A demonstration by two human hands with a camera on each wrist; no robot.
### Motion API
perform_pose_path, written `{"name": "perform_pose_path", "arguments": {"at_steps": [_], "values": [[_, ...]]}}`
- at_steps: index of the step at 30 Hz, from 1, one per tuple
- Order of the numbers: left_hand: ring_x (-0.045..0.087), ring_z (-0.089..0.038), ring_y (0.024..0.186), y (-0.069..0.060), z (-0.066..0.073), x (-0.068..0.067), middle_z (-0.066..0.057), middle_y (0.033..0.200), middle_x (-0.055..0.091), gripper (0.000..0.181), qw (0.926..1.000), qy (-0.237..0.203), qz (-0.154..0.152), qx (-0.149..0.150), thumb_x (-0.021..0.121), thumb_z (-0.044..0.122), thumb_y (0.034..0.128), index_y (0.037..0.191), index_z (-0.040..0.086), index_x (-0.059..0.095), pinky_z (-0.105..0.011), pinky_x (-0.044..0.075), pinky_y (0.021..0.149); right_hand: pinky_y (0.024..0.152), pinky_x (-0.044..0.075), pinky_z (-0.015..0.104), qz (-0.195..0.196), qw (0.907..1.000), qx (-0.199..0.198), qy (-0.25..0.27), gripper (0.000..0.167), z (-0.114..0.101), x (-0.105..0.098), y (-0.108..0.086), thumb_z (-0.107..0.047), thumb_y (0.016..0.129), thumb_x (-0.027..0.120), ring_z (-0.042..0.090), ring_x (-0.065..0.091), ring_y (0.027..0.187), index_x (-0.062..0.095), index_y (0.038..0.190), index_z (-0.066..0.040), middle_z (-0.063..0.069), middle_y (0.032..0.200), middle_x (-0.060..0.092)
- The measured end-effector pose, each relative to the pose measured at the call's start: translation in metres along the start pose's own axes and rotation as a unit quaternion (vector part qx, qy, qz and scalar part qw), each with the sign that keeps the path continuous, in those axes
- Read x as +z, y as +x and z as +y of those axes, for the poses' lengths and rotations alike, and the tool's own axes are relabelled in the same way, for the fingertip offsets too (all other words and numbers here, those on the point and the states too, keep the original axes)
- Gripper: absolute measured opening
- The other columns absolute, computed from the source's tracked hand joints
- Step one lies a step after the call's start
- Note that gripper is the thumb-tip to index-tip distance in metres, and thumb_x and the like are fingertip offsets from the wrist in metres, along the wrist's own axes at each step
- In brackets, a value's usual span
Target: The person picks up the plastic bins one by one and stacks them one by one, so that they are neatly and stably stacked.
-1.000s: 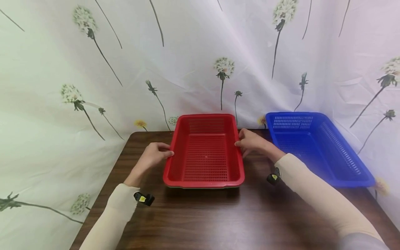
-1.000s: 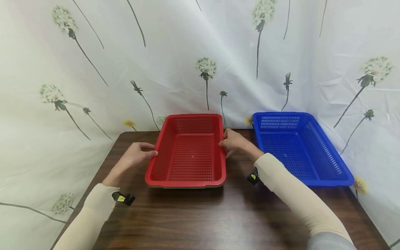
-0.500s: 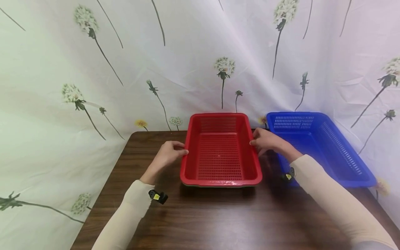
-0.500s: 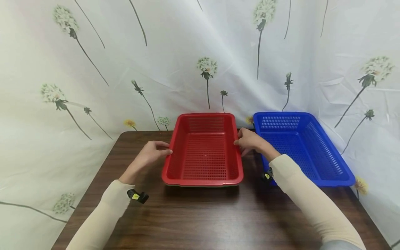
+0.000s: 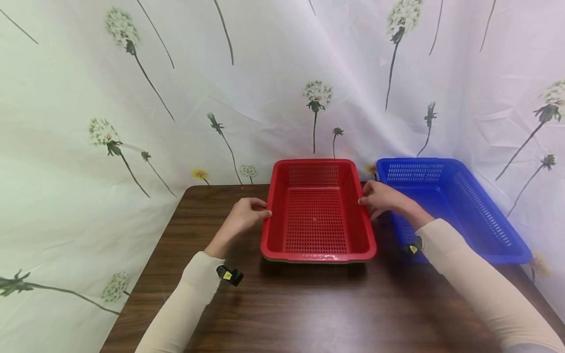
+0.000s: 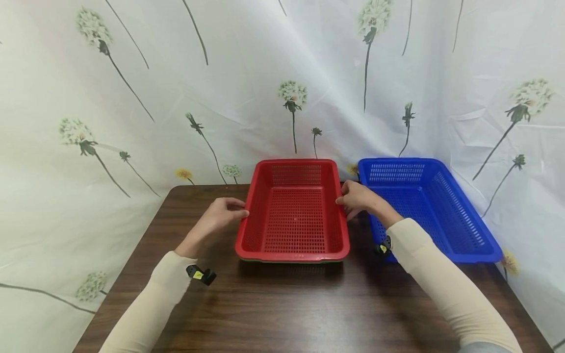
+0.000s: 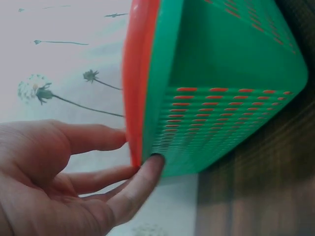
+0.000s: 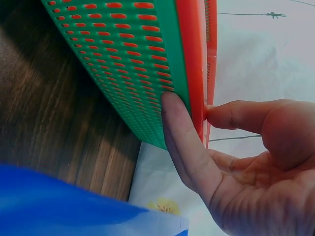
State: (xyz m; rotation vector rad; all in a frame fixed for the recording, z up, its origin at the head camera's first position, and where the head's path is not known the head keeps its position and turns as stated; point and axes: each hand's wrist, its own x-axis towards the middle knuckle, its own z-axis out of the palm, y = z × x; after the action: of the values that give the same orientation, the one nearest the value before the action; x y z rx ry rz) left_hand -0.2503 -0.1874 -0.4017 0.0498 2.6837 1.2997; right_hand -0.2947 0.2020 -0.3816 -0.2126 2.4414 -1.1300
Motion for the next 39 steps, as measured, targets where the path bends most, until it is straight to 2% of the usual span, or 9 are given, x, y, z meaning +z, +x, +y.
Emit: {"name": "perform_pose_path", "arguments": {"at_steps": [6, 10, 16, 19, 21, 27, 31, 35, 39], "values": [[0.074, -0.028, 0.102, -0.001, 0.020, -0.004, -0.018, 0.117, 0.076, 0.033, 0.9984, 0.036, 0.030, 0.030, 0.066, 0.021, 0.1037, 0.128, -0.001, 0.071, -0.038, 0.061, 0.084, 0.078, 0.067, 0.045, 0.005, 0.9995, -0.024, -0.018, 0.047, 0.003, -0.014, -0.003, -0.012, 0.110, 0.055, 0.033, 0.079, 0.091, 0.045, 0.143, 0.019, 0.035, 0.122, 0.069], [0.074, -0.027, 0.099, 0.000, 0.039, 0.000, -0.017, 0.118, 0.076, 0.028, 0.9973, 0.030, 0.036, 0.056, 0.066, 0.021, 0.1046, 0.124, 0.002, 0.074, -0.035, 0.062, 0.079, 0.075, 0.067, 0.043, 0.021, 0.9985, -0.038, -0.033, 0.042, 0.004, -0.030, -0.008, -0.012, 0.110, 0.055, 0.032, 0.078, 0.088, 0.051, 0.139, 0.018, 0.035, 0.119, 0.069], [0.072, -0.025, 0.089, 0.002, 0.071, 0.017, -0.014, 0.103, 0.076, 0.016, 0.9944, -0.013, 0.024, 0.102, 0.067, 0.017, 0.1046, 0.113, 0.005, 0.075, -0.029, 0.058, 0.073, 0.074, 0.067, 0.044, 0.040, 0.9969, -0.042, -0.053, 0.039, 0.008, -0.056, -0.023, -0.015, 0.109, 0.057, 0.026, 0.077, 0.084, 0.058, 0.131, 0.018, 0.034, 0.113, 0.072], [0.073, -0.024, 0.085, 0.006, 0.089, 0.030, -0.012, 0.095, 0.076, 0.011, 0.9909, -0.034, 0.025, 0.128, 0.068, 0.015, 0.1028, 0.107, 0.006, 0.074, -0.028, 0.057, 0.072, 0.073, 0.066, 0.042, 0.056, 0.9957, -0.041, -0.061, 0.037, 0.011, -0.069, -0.031, -0.015, 0.110, 0.057, 0.023, 0.076, 0.080, 0.060, 0.128, 0.018, 0.031, 0.108, 0.073], [0.075, -0.027, 0.086, 0.009, 0.101, 0.040, -0.011, 0.094, 0.077, 0.011, 0.9889, -0.045, 0.020, 0.140, 0.069, 0.015, 0.1026, 0.106, 0.006, 0.074, -0.027, 0.058, 0.072, 0.070, 0.066, 0.040, 0.069, 0.9947, -0.040, -0.065, 0.036, 0.013, -0.077, -0.036, -0.014, 0.109, 0.057, 0.020, 0.074, 0.077, 0.060, 0.125, 0.018, 0.026, 0.100, 0.075], [0.077, -0.032, 0.095, 0.015, 0.135, 0.071, -0.012, 0.097, 0.077, 0.012, 0.9866, -0.084, -0.004, 0.140, 0.069, 0.015, 0.1039, 0.109, 0.005, 0.073, -0.029, 0.064, 0.078, 0.066, 0.065, 0.036, 0.099, 0.9911, -0.038, -0.081, 0.032, 0.028, -0.101, -0.049, -0.015, 0.109, 0.059, 0.015, 0.071, 0.072, 0.063, 0.116, 0.016, 0.002, 0.084, 0.074], [0.078, -0.031, 0.096, 0.020, 0.152, 0.092, -0.010, 0.096, 0.076, 0.010, 0.9859, -0.113, -0.017, 0.122, 0.069, 0.013, 0.1040, 0.109, 0.005, 0.073, -0.029, 0.065, 0.080, 0.064, 0.064, 0.033, 0.109, 0.9896, -0.037, -0.087, 0.034, 0.043, -0.116, -0.057, -0.012, 0.109, 0.056, 0.013, 0.070, 0.069, 0.061, 0.118, 0.020, 0.001, 0.082, 0.072], [0.077, -0.034, 0.095, 0.024, 0.168, 0.111, -0.007, 0.088, 0.076, 0.008, 0.9828, -0.146, -0.024, 0.110, 0.069, 0.012, 0.1031, 0.103, 0.005, 0.073, -0.026, 0.062, 0.074, 0.064, 0.064, 0.032, 0.111, 0.9896, -0.026, -0.088, 0.035, 0.059, -0.134, -0.068, -0.008, 0.110, 0.053, 0.012, 0.069, 0.067, 0.057, 0.120, 0.025, 0.000, 0.081, 0.070], [0.078, -0.036, 0.093, 0.027, 0.185, 0.129, -0.008, 0.083, 0.076, 0.007, 0.9787, -0.179, -0.019, 0.099, 0.070, 0.010, 0.1018, 0.101, 0.003, 0.073, -0.035, 0.065, 0.078, 0.064, 0.064, 0.032, 0.125, 0.9868, -0.008, -0.103, 0.035, 0.073, -0.153, -0.082, -0.008, 0.110, 0.051, 0.011, 0.069, 0.066, 0.058, 0.116, 0.025, 0.000, 0.079, 0.070]]}}
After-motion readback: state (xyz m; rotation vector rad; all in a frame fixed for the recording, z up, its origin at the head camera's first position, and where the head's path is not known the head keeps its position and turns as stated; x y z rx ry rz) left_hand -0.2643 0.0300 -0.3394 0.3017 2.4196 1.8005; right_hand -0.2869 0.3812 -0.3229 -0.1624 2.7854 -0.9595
